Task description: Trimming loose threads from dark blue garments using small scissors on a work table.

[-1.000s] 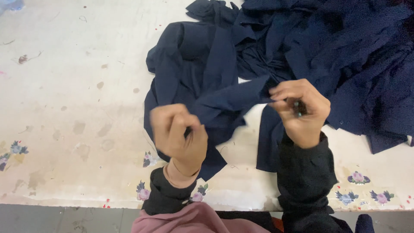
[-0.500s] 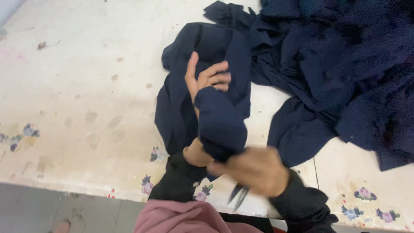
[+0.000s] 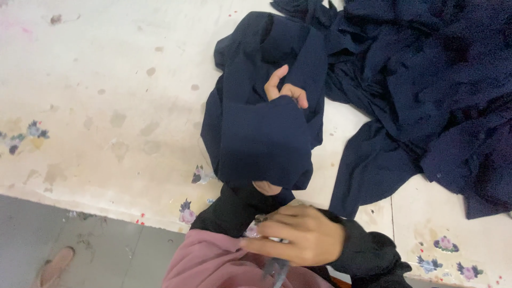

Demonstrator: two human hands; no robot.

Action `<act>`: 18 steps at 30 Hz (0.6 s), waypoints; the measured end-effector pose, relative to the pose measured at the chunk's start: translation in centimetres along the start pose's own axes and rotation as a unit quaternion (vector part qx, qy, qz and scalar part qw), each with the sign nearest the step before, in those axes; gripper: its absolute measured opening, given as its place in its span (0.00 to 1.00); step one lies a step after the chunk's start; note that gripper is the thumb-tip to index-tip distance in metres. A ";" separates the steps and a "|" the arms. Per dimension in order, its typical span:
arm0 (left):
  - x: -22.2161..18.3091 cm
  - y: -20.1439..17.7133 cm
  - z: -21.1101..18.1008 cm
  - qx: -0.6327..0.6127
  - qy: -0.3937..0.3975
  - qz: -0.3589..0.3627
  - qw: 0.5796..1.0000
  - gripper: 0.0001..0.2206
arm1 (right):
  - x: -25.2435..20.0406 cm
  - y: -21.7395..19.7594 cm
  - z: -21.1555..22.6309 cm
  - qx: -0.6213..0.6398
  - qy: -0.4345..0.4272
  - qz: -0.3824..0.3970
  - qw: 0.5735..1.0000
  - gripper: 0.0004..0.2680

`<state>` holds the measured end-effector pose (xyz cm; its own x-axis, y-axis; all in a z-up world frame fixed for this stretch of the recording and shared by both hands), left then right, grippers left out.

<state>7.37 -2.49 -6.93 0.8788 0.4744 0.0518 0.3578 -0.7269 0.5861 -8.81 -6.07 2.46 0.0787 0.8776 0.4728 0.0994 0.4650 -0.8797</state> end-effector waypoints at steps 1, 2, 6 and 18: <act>-0.4 -0.8 0.5 0.040 -0.012 -0.032 0.999 0.18 | 0.1 -1.4 -0.3 0.001 0.008 -0.050 0.999 0.06; -0.9 -1.5 1.0 0.080 -0.025 -0.063 0.995 0.17 | 0.1 -2.8 -0.6 0.003 0.017 -0.099 0.995 0.04; -1.8 -4.2 5.2 0.234 -0.073 -0.172 0.954 0.14 | -3.0 -3.2 -2.8 -0.120 0.121 -0.203 0.964 0.07; 0.1 2.9 -7.1 0.269 0.082 0.329 0.902 0.21 | -14.3 -6.6 -14.4 -0.306 0.447 -0.349 0.765 0.04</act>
<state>6.24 -1.02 0.52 0.9141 -0.1122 0.3896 -0.0835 -0.9924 -0.0898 3.70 -23.33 2.20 0.4136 -0.1166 0.9030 0.8508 0.4025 -0.3377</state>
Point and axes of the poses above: each hand's wrist, its own x-axis towards the middle knuckle, its own y-axis out of the palm, z = x × y, the point moved 5 cm from there along x, towards the middle knuckle, and after that the axes turned 13 degrees about -x, right-handed, at the moved point
